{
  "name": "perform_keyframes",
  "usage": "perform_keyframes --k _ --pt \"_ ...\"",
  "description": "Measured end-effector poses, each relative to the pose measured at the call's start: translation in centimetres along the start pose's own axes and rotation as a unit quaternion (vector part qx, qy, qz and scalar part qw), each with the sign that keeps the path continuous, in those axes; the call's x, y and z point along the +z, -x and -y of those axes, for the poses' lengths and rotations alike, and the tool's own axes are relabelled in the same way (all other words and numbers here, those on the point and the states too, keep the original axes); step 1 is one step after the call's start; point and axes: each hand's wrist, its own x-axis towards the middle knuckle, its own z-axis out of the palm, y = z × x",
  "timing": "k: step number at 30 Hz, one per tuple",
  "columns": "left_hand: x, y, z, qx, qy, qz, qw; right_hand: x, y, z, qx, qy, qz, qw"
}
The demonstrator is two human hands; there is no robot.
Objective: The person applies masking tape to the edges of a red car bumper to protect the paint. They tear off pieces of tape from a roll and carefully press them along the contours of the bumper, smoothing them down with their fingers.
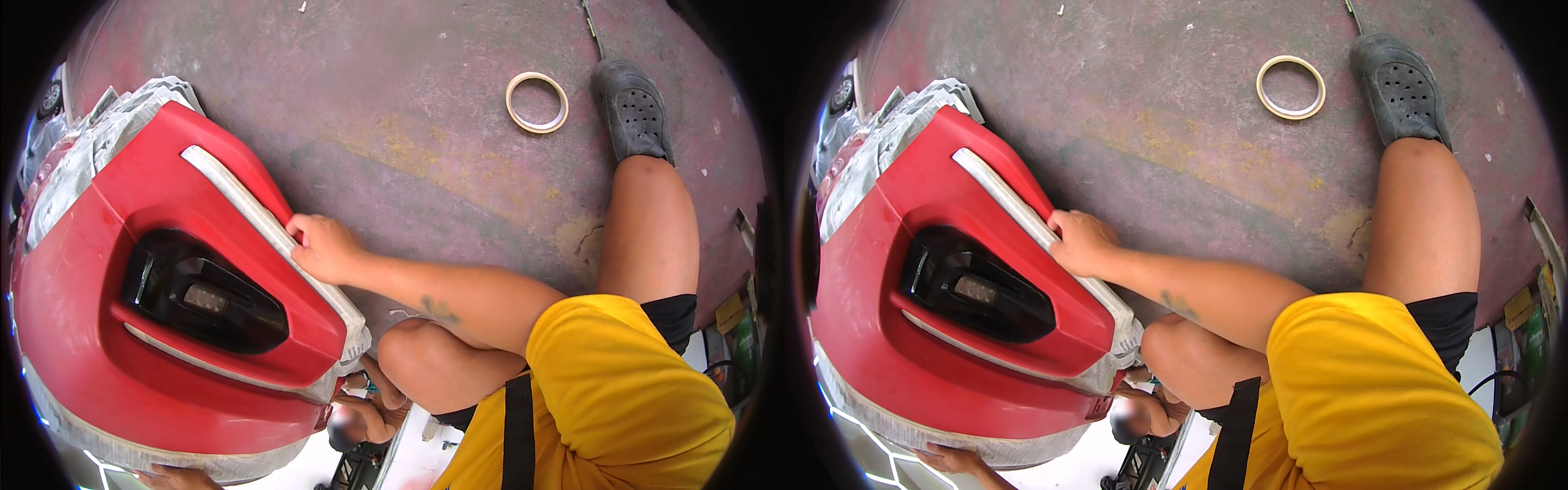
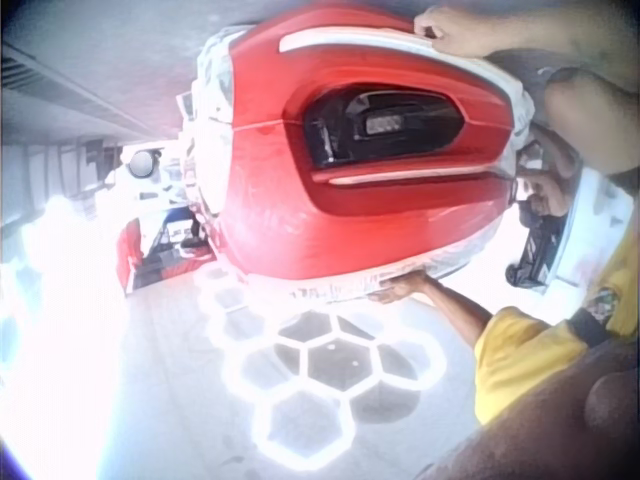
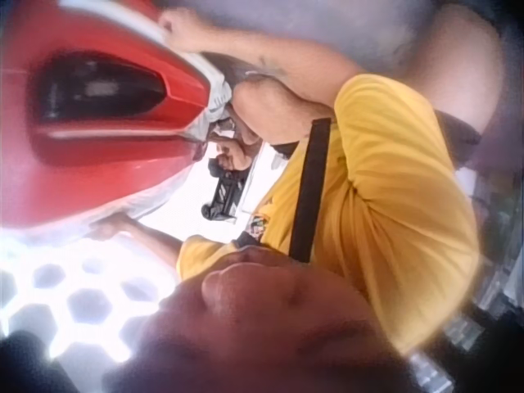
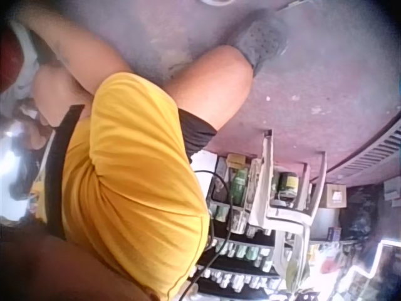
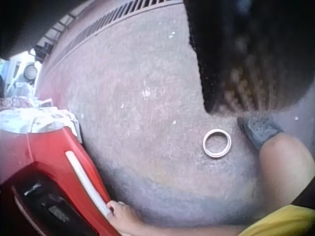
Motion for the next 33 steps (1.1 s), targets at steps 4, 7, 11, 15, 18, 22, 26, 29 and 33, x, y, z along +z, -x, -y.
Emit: perform_keyframes --k 4,7,11,15,18,22,26,29,33 --pt "0.2 0.0 -0.7 0.006 -0.003 -0.002 1.000 -0.1 -3.2 2.7 0.018 -0.012 -0.014 1.000" --pt "0.1 -0.2 -1.3 0.009 -0.011 -0.007 1.000 -0.8 -3.7 3.0 0.047 -0.044 0.026 0.998" --pt "-0.1 -0.1 -0.8 0.012 -0.021 -0.009 1.000 -0.6 -3.8 3.5 -0.054 -0.122 -0.011 0.991" --pt "-0.4 0.1 -0.8 0.021 -0.001 -0.004 1.000 -1.0 -2.9 3.0 0.046 -0.207 0.014 0.977" --pt "-0.3 0.0 -1.6 0.012 0.005 -0.005 1.000 -0.8 -1.7 2.3 0.057 -0.152 0.036 0.986" --pt "0.1 -0.3 -1.6 0.019 0.008 -0.007 1.000 -0.3 -0.9 2.7 0.044 -0.155 0.045 0.986" --pt "-0.4 0.2 -0.5 0.013 -0.010 0.001 1.000 -3.1 -0.8 1.8 -0.046 0.096 0.097 0.990" --pt "-0.4 0.4 0.2 0.001 -0.018 0.012 1.000 -3.6 -2.4 1.0 -0.026 -0.070 0.175 0.982" --pt "1.0 -0.2 -0.5 -0.011 0.012 0.013 1.000 -1.6 -1.0 -3.6 0.056 -0.285 0.240 0.926"
